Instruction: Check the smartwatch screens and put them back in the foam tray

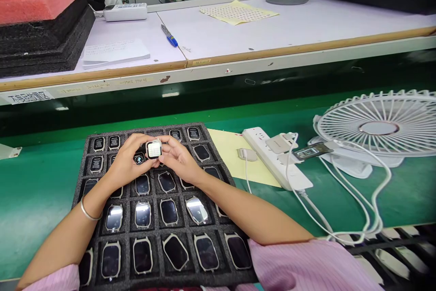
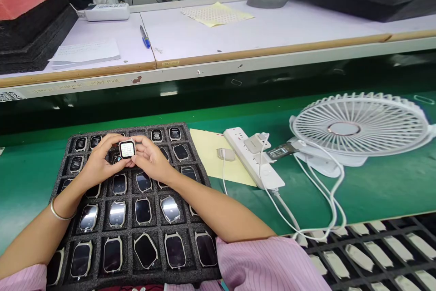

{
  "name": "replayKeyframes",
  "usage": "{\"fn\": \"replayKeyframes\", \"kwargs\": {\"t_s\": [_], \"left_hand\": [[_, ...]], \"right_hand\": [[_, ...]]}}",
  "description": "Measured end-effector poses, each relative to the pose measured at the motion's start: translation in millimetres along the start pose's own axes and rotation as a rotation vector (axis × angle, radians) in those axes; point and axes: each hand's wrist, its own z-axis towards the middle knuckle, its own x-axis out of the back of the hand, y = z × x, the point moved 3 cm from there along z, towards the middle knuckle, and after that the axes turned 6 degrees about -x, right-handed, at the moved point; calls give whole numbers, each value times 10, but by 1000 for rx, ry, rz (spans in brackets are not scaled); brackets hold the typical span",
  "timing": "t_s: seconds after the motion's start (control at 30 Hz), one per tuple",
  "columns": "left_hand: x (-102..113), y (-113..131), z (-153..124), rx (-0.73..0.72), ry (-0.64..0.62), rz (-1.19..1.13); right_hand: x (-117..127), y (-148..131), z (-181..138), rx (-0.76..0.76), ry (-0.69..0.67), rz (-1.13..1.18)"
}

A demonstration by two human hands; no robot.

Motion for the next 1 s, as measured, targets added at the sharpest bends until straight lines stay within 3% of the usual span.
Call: {"fn": "replayKeyframes", "kwargs": {"t_s": [0.37,1.0], "left_hand": [[-13,-19,-13,-13,14,8],[-74,51,-24,-104,-67,38]], "right_hand": [[4,-12,9,-17,17,-15],[42,-1,33,-77,177,-18]]}}
